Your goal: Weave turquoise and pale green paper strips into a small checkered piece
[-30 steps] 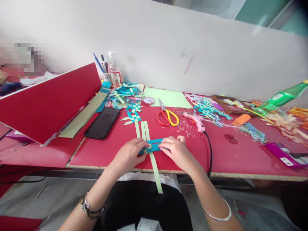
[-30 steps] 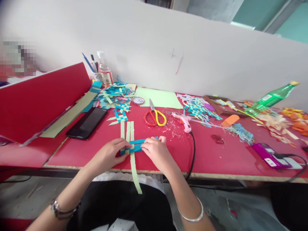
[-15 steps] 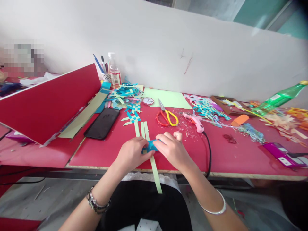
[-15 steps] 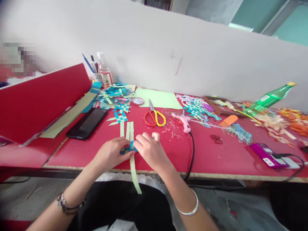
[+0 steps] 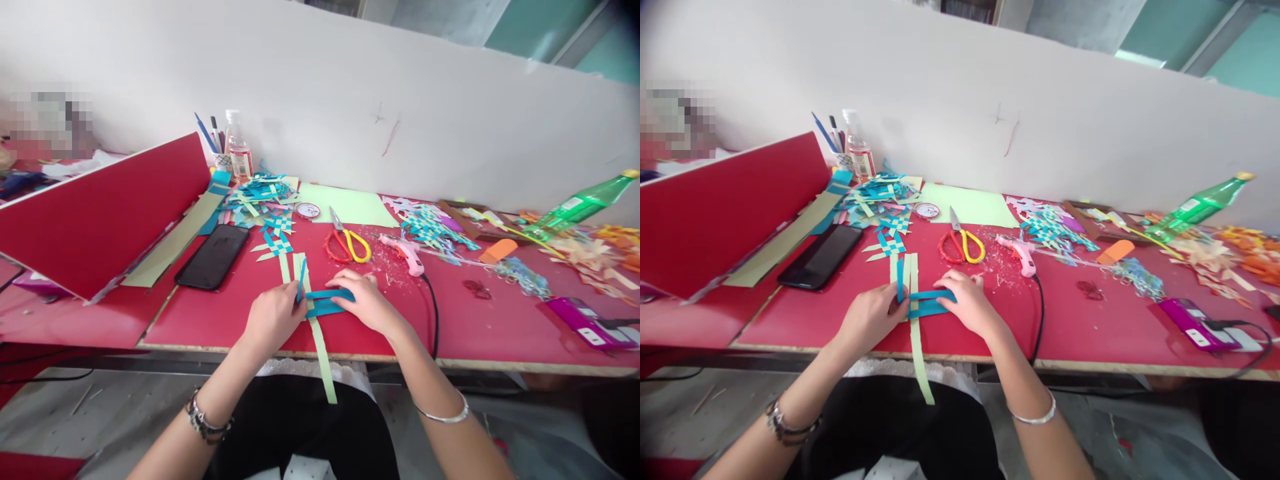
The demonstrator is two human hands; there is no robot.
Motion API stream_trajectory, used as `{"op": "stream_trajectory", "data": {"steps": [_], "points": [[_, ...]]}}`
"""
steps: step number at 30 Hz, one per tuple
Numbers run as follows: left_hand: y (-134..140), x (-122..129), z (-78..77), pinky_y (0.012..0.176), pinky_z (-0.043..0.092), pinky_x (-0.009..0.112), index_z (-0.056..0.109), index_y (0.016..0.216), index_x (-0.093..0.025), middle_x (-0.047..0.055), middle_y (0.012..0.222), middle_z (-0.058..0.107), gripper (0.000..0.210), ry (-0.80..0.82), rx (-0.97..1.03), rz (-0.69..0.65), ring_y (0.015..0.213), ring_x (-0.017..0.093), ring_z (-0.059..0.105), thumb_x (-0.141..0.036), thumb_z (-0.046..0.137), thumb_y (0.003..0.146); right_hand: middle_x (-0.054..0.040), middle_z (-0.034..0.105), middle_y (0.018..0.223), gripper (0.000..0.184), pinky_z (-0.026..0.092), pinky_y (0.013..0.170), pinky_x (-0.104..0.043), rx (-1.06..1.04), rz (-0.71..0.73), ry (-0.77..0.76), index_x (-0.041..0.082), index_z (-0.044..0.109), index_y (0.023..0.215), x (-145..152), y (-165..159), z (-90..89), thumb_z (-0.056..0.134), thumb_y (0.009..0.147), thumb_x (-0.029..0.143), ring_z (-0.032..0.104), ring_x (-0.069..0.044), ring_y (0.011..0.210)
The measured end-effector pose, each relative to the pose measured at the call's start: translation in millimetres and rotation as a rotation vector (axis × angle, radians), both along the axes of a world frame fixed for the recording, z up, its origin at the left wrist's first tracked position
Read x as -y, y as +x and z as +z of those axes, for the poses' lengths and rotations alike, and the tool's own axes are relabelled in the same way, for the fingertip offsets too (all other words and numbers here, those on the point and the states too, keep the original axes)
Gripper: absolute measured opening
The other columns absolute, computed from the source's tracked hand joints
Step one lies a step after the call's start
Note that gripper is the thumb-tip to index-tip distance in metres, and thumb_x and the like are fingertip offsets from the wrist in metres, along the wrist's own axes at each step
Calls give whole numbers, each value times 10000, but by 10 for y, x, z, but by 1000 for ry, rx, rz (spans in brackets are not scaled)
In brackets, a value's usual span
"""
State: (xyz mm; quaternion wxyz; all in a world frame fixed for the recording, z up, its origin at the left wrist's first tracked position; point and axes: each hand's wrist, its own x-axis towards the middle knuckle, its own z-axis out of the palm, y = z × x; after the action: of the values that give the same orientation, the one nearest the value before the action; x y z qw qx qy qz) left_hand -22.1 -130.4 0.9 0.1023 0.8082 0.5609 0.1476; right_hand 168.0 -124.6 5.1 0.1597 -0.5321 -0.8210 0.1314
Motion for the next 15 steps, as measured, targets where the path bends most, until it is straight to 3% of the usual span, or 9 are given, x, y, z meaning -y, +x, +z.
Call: {"op": "stream_trajectory", "data": {"steps": [6,10,15], "points": [[1,-9,34,483,305,207,504,787,-190,4,709,606,137,-40,1,8,578,134,557,-289,409,776,-20,591,911,140,256,772,-355,20,26,-22,242,543,921,-9,-62,70,454,813,242,523,-172,877],[7,-9,33,467,287,210,501,774,-190,2,692,599,149,-29,-31,13,568,137,552,-313,416,777,4,609,763,93,226,805,-383,0,-1,-48,216,564,790,-55,-43,105,491,789,274,533,-149,747],[2,-12,15,462,286,211,504,816,-200,-3,698,600,151,-29,-34,7,568,137,551,-326,433,774,16,620,713,186,156,883,-445,-30,15,-35,185,559,648,-111,-13,210,511,771,315,540,-138,716]]}}
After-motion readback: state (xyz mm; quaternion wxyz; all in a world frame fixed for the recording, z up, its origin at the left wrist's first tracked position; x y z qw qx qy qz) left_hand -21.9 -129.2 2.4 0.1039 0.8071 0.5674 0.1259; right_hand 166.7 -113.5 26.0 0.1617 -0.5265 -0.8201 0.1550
